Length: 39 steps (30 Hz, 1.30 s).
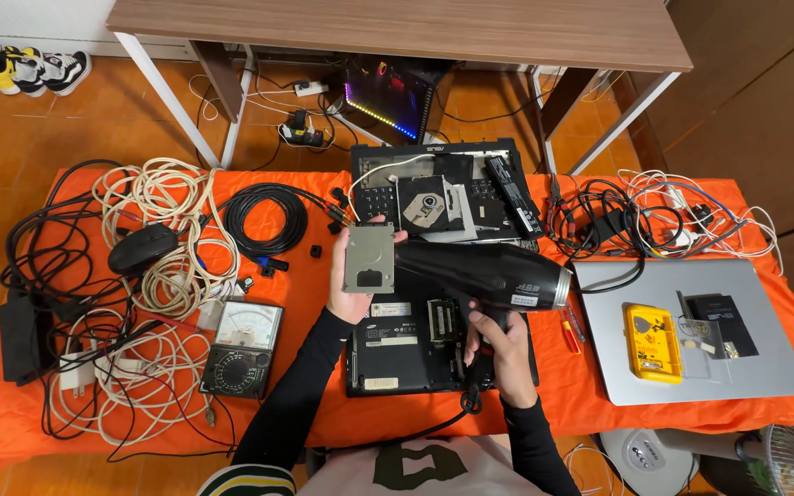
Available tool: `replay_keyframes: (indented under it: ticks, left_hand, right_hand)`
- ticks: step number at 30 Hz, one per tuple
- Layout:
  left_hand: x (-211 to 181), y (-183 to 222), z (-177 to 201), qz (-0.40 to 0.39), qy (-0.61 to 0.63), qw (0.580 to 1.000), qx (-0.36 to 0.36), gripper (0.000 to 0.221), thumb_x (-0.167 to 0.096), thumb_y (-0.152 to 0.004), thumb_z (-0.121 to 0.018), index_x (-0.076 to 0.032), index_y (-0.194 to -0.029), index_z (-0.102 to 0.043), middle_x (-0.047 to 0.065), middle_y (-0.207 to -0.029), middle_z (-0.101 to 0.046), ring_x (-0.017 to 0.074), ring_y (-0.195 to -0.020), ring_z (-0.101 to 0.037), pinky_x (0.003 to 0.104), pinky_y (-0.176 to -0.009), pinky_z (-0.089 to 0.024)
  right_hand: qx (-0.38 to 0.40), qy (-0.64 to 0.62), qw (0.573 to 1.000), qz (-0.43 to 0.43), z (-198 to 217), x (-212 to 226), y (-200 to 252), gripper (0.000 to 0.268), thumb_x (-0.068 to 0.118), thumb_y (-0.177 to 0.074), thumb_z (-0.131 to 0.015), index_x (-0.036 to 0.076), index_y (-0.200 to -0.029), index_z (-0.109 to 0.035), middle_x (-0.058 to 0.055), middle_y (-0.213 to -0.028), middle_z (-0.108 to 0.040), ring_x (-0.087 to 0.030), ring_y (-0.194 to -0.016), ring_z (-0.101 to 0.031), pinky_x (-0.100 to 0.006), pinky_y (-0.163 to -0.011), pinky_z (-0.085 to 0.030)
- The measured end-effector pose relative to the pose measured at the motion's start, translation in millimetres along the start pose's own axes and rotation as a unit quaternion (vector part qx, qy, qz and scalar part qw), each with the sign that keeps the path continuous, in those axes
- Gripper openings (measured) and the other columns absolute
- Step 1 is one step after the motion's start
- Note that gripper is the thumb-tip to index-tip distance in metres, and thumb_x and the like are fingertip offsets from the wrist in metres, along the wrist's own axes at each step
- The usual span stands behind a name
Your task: Disassembling and inspecting laptop components on a repair bench.
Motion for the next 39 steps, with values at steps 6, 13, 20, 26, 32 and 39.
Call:
replay_keyframes:
  ticks: [6,13,20,26,32,39]
  left_hand:
    - [-1.8,-2.7,-1.0,-0.002,-0.003,1.0,-0.001,0.063,-0.052,-0.108,-0.029,-0.005,-0.145,-0.049,0.024,-0.13,-0.065,0.0288,-0.111,-0.067,0.04,-0.098,-0.054]
    - [15.5,-5.4,14.1,-0.025,-0.025,0.999,0.032,0.061,-0.053,-0.111,-0.028,-0.006,-0.148,-0.039,0.019,-0.125,-0.06,0.0294,-0.094,-0.069,0.046,-0.087,-0.06]
    - [-0.2,-1.5,-2.9,-0.068,-0.163,0.984,-0.012,0.056,-0.045,-0.109,-0.03,-0.011,-0.153,-0.03,0.014,-0.128,-0.057,0.0232,-0.101,-0.069,0.042,-0.092,-0.061]
    - [5.0,-1.2,12.2,-0.202,-0.375,0.905,-0.017,0.052,-0.038,-0.118,-0.03,-0.006,-0.159,-0.035,0.016,-0.137,-0.061,0.0201,-0.114,-0.064,0.032,-0.102,-0.051]
    - [6.0,-3.7,8.5,-0.18,-0.309,0.933,-0.036,0.052,-0.038,-0.115,-0.032,-0.006,-0.156,-0.034,0.015,-0.132,-0.06,0.0206,-0.102,-0.069,0.033,-0.095,-0.058]
    - [10.2,-2.1,6.5,-0.125,-0.249,0.959,-0.056,0.06,-0.044,-0.112,-0.026,-0.014,-0.165,-0.021,0.016,-0.115,-0.064,0.0215,-0.096,-0.071,0.033,-0.082,-0.059]
  right_hand:
    - [-0.025,-0.007,1.0,-0.003,10.7,-0.4,0.0,0.023,0.015,-0.093,-0.061,-0.003,-0.108,-0.061,-0.007,-0.058,-0.055,-0.018,-0.045,-0.056,-0.03,-0.046,-0.048]
    - [-0.038,0.035,0.998,0.042,16.8,18.7,-6.6,0.021,0.014,-0.095,-0.06,-0.004,-0.106,-0.061,-0.008,-0.059,-0.057,-0.017,-0.046,-0.057,-0.029,-0.048,-0.048]
    - [-0.023,0.081,0.994,0.073,26.0,12.3,-1.9,0.019,0.013,-0.095,-0.063,-0.003,-0.106,-0.062,-0.005,-0.06,-0.057,-0.015,-0.046,-0.058,-0.026,-0.05,-0.045]
    - [0.024,0.151,0.986,0.068,19.3,-2.8,8.6,0.014,0.01,-0.095,-0.069,-0.003,-0.096,-0.063,-0.004,-0.065,-0.061,-0.012,-0.049,-0.058,-0.026,-0.046,-0.045]
    - [0.022,0.141,0.988,0.057,11.8,-2.4,13.9,0.013,0.01,-0.091,-0.069,0.001,-0.1,-0.064,-0.001,-0.066,-0.062,-0.011,-0.044,-0.057,-0.025,-0.042,-0.043]
    - [0.034,0.117,0.991,0.061,13.7,-4.3,18.4,0.011,0.008,-0.092,-0.067,-0.001,-0.098,-0.064,-0.003,-0.07,-0.063,-0.012,-0.044,-0.058,-0.026,-0.042,-0.044]
Point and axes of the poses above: each hand's wrist, its own y-axis away from the middle knuckle, its own z-axis out of the back of the hand, x = y × z, the point moved 2 cm from there along -y, towards the middle knuckle
